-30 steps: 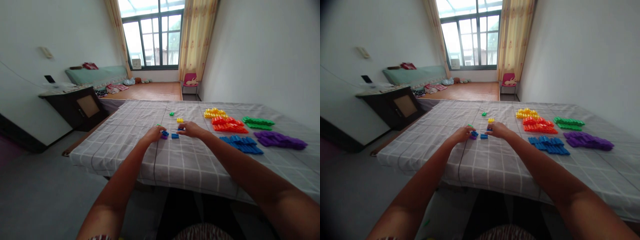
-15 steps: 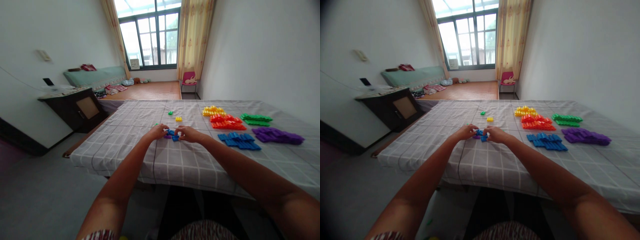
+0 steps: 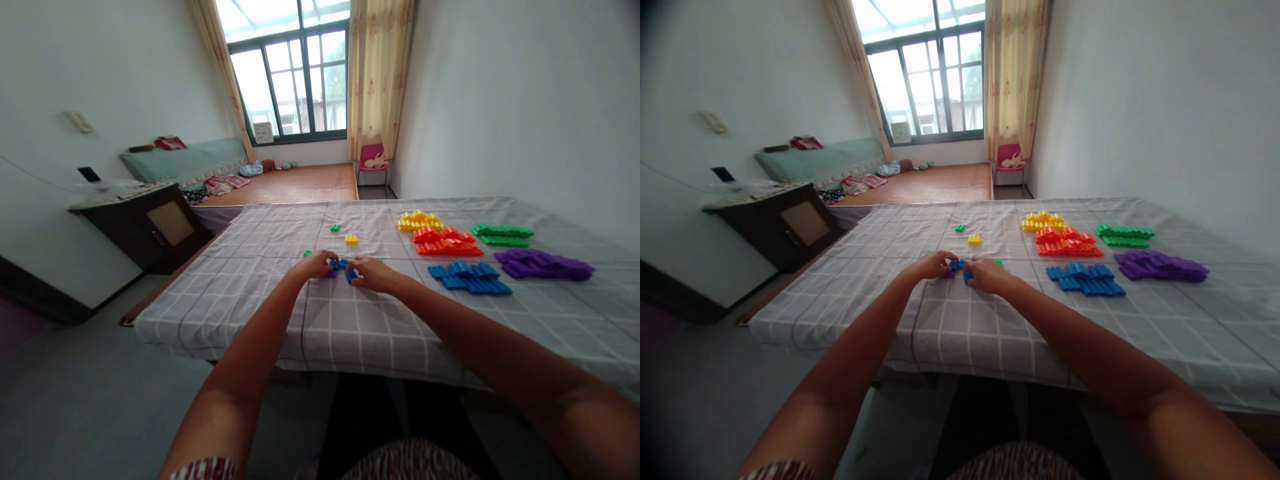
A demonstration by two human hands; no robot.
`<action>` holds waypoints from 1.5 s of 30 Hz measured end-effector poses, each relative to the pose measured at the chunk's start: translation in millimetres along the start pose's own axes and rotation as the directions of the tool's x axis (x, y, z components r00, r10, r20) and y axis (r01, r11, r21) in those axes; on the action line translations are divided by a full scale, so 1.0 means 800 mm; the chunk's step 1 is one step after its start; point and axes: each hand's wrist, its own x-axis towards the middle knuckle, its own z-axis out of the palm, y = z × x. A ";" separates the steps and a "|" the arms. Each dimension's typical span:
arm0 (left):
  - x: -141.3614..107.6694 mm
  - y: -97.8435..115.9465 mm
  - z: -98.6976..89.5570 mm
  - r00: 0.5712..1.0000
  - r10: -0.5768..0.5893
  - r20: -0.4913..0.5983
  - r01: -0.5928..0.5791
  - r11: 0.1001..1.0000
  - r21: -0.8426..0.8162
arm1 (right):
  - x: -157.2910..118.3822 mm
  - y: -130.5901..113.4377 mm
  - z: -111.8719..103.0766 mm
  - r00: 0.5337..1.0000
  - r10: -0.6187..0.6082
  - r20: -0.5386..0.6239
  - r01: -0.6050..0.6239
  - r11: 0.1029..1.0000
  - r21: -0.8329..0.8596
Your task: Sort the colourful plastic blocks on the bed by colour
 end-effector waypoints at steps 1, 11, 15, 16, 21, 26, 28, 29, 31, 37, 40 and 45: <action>0.001 -0.001 -0.001 1.000 -0.016 -0.001 0.016 1.000 0.008 | -0.003 0.000 -0.001 1.000 -0.009 0.010 0.008 1.000 0.017; 0.046 -0.008 0.019 0.988 -0.018 -0.155 0.024 0.999 0.034 | -0.025 0.009 0.007 0.999 -0.039 0.020 0.037 0.997 0.067; 0.051 0.007 0.016 0.995 0.071 -0.069 -0.072 0.997 -0.019 | -0.032 0.009 0.001 0.998 -0.040 0.044 0.037 0.997 0.067; 0.049 0.010 0.013 0.995 0.093 -0.039 -0.094 0.995 -0.025 | -0.034 0.010 -0.001 0.999 -0.029 0.043 0.026 0.997 0.073; 0.034 0.013 -0.003 0.983 0.134 0.128 -0.129 0.991 -0.046 | -0.040 0.011 -0.010 0.999 0.021 0.040 -0.026 0.990 0.137; 0.030 0.015 -0.006 0.971 0.199 0.133 -0.195 0.980 -0.044 | -0.045 0.012 -0.011 0.999 0.023 0.045 -0.031 0.985 0.171; 0.032 0.020 -0.002 0.964 0.248 0.091 -0.247 0.969 -0.018 | -0.049 0.013 -0.012 0.999 0.024 0.040 -0.030 0.983 0.179; 0.034 0.022 0.000 0.959 0.270 0.088 -0.270 0.963 -0.009 | -0.052 0.014 -0.012 0.999 0.027 0.041 -0.034 0.983 0.183; 0.037 0.026 0.004 0.947 0.301 0.112 -0.303 0.953 -0.002 | -0.059 0.016 -0.013 0.998 0.039 0.050 -0.048 0.980 0.191; 0.040 0.032 0.007 0.955 0.245 0.165 -0.252 0.967 0.022 | -0.084 0.028 -0.021 0.995 0.087 0.044 -0.095 0.972 0.213; 0.037 0.034 0.005 0.967 0.197 0.162 -0.205 0.978 0.031 | -0.099 0.032 -0.026 0.995 0.094 0.037 -0.100 0.963 0.250; 0.035 0.043 -0.005 0.978 0.171 0.118 -0.177 0.983 0.045 | -0.138 0.046 -0.032 0.995 0.102 -0.023 -0.089 0.940 0.331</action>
